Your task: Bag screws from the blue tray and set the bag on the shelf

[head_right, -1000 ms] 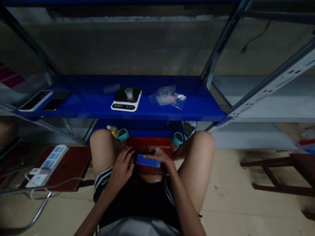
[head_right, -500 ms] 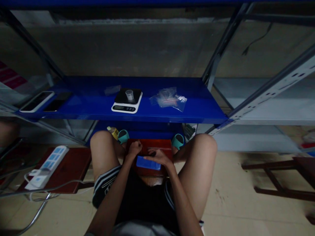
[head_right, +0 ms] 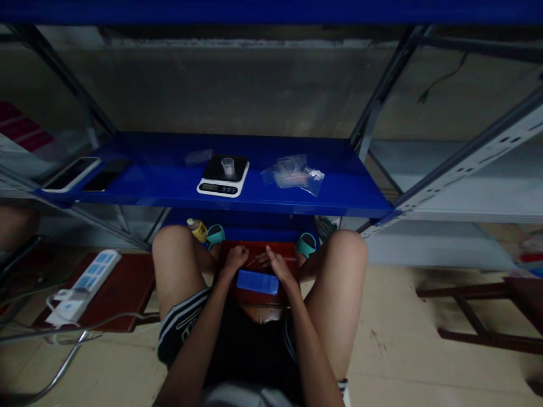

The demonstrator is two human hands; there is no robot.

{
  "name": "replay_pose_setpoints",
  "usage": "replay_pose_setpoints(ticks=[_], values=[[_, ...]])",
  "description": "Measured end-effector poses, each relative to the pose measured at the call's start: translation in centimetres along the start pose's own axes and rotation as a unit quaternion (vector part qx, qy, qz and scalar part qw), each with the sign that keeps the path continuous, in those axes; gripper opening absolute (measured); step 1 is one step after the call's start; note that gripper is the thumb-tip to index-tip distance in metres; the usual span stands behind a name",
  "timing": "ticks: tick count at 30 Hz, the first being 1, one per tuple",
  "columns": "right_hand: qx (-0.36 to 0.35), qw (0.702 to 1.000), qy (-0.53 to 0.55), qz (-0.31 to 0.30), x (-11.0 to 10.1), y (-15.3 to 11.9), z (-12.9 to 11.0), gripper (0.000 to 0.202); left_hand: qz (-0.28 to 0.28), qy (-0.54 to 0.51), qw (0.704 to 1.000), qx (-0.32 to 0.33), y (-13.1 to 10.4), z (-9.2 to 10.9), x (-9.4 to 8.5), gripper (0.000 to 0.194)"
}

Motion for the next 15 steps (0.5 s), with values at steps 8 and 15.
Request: replay_pose_setpoints(ticks=[8,15], values=[[-0.131,0.978,0.002,0.162,-3.8,-5.8,-6.0,0.064,0.006,0.005,1.000,0.006,-1.5,1.2,-0.5,0.038],[-0.344,0.871,-0.252,0.242,-6.0,-22.9,-10.1,0.018,0.006,0.005,1.000,0.021,-2.6,2.4,-0.3,0.035]])
Point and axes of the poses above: each hand's wrist, its own y-axis towards the middle knuckle, its own x-axis out of the palm, z = x × y, the point moved 6 cm from there along y, towards the middle knuckle, and after that the axes turned 7 degrees about x, right-handed, at the moved point
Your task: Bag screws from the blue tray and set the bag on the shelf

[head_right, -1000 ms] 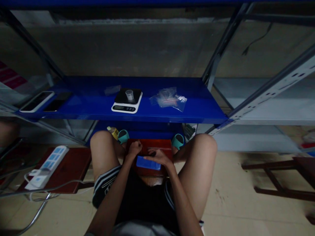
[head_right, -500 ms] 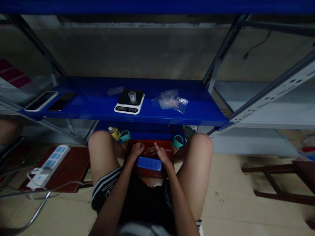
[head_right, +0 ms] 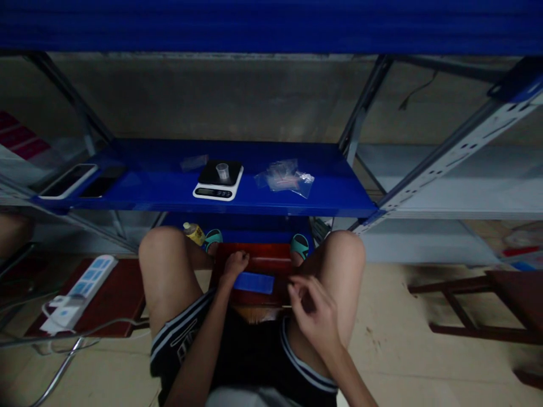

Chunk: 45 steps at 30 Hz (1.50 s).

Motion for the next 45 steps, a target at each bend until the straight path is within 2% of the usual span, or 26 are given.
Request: replay_pose_setpoints(ticks=[3,5,7,9,12,17,21,25,27,30,34,38,41,43,45], values=[[-0.164,0.975,-0.150,-0.025,-1.4,-6.4,-2.0,0.023,0.010,-0.007,1.000,0.016,-0.8,0.4,-0.6,0.036],[-0.190,0.955,-0.224,-0.037,-1.5,-9.8,-1.4,0.032,0.030,-0.010,0.999,0.024,-1.4,0.3,-1.4,0.038],[-0.190,0.942,-0.272,-0.050,-1.5,-12.1,-0.3,0.038,0.068,-0.019,0.997,0.032,-2.1,0.0,-2.4,0.039],[-0.187,0.935,-0.298,-0.056,-1.6,-13.2,0.7,0.036,0.120,-0.042,0.991,0.044,-2.7,-0.3,-3.4,0.037],[-0.174,0.936,-0.300,-0.062,-1.5,-13.4,1.6,0.029,0.184,-0.105,0.974,0.081,-3.3,-0.7,-4.5,0.030],[-0.172,0.938,-0.296,-0.052,-1.6,-13.0,1.1,0.026,0.231,-0.187,0.945,0.140,-4.5,-1.4,-6.0,0.024],[-0.130,0.948,-0.290,-0.015,-2.9,-12.0,0.1,0.019,0.252,-0.209,0.932,0.157,-6.1,-2.7,-7.0,0.024],[-0.083,0.952,-0.293,0.042,-3.5,-9.9,0.1,0.024,0.245,-0.235,0.929,0.148,-7.5,-3.9,-7.0,0.025],[-0.052,0.946,-0.313,0.069,-3.2,-8.3,1.1,0.029,0.234,-0.233,0.932,0.150,-7.9,-3.9,-6.7,0.026],[0.012,0.932,-0.350,0.097,-2.4,-4.9,3.9,0.037,0.225,-0.216,0.937,0.159,-7.7,-3.1,-6.5,0.028],[0.037,0.933,-0.351,0.077,-1.2,0.6,6.9,0.047,0.216,-0.198,0.941,0.171,-7.0,-2.1,-6.8,0.030],[0.071,0.934,-0.345,0.064,-0.7,5.0,8.3,0.056,0.207,-0.186,0.945,0.173,-6.8,-2.1,-7.1,0.030],[0.105,0.917,-0.380,0.065,0.0,6.5,8.8,0.061,0.207,-0.185,0.945,0.170,-7.3,-2.0,-7.1,0.031],[0.115,0.903,-0.407,0.072,0.4,6.4,9.0,0.061,0.201,-0.182,0.947,0.172,-7.8,-1.5,-6.9,0.031],[0.094,0.899,-0.421,0.070,0.9,5.7,8.8,0.057,0.190,-0.170,0.950,0.183,-8.4,-0.7,-6.7,0.031]])
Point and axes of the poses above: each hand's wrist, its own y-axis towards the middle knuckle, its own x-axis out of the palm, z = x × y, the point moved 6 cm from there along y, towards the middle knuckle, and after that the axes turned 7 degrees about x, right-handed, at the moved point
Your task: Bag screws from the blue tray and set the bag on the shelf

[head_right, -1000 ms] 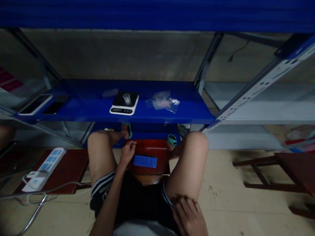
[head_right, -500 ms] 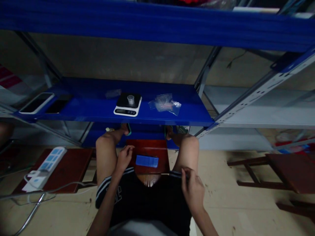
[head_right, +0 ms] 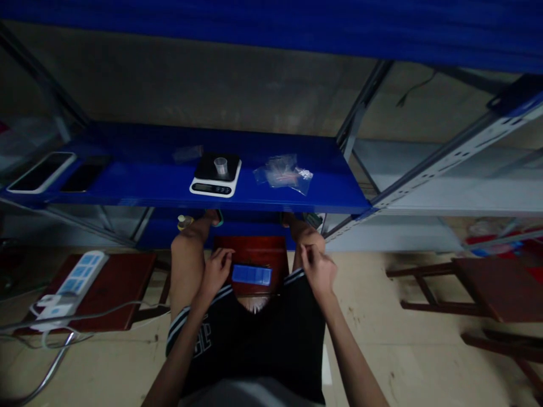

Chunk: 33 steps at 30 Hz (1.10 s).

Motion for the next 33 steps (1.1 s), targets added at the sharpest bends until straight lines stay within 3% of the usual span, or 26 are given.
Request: replay_pose_setpoints(ticks=[6,10,14,19,22,25,27,30,33], values=[[-0.082,0.996,0.007,0.018,-0.3,-3.1,-0.1,0.045,-0.026,0.037,0.997,0.056,-0.7,2.3,0.1,0.029],[-0.085,0.996,0.004,0.022,0.3,-3.1,0.6,0.044,-0.015,0.054,0.996,0.066,-1.2,2.9,-0.9,0.030],[-0.095,0.995,0.001,0.006,0.6,-2.4,0.1,0.042,-0.004,0.063,0.997,0.037,-2.9,2.1,-0.8,0.036],[-0.189,0.974,0.068,-0.106,1.0,-4.1,-3.7,0.037,-0.098,0.059,0.992,0.056,-4.8,0.0,1.5,0.093],[-0.242,0.934,0.162,-0.206,2.4,-6.2,-6.1,0.056,-0.168,0.003,0.984,0.066,-4.4,-1.0,2.3,0.104],[-0.244,0.909,0.219,-0.258,4.5,-8.2,-7.0,0.102,-0.199,-0.085,0.975,0.056,-3.1,-1.8,2.6,0.093],[-0.220,0.908,0.228,-0.274,6.3,-9.2,-7.0,0.118,-0.166,-0.114,0.980,0.006,-2.3,-3.1,2.8,0.074],[-0.167,0.908,0.250,-0.292,8.5,-10.5,-6.9,0.121,-0.087,-0.119,0.985,-0.086,-1.8,-5.3,3.5,0.047],[-0.117,0.895,0.314,-0.296,9.7,-11.5,-7.0,0.116,-0.051,-0.127,0.980,-0.146,-1.8,-6.7,4.9,0.047]])
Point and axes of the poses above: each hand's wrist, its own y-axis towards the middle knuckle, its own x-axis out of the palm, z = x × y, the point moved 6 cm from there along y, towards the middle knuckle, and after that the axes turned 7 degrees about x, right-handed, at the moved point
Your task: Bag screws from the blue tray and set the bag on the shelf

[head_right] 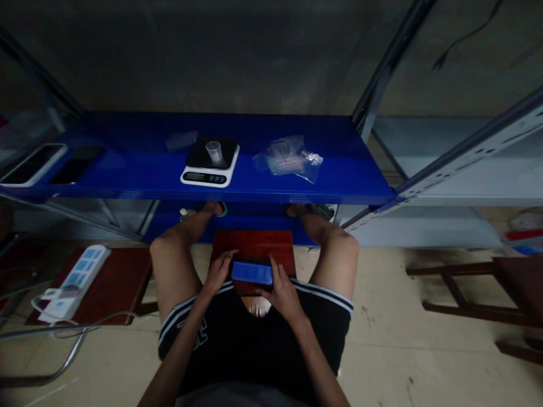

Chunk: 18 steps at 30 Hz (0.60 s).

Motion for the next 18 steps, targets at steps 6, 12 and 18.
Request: replay_pose_setpoints(ticks=[6,12,18], values=[[0.057,0.992,0.094,0.060,0.8,-0.6,1.4,0.111,0.032,-0.182,0.980,-0.075,1.6,-2.6,2.0,0.062],[0.042,0.993,0.074,0.079,0.6,-1.0,3.1,0.096,0.096,-0.251,0.962,-0.046,1.1,-3.2,1.1,0.063],[0.069,0.992,0.083,0.072,1.4,-1.0,3.6,0.090,0.069,-0.131,0.988,-0.041,-2.8,-2.4,1.7,0.063]])
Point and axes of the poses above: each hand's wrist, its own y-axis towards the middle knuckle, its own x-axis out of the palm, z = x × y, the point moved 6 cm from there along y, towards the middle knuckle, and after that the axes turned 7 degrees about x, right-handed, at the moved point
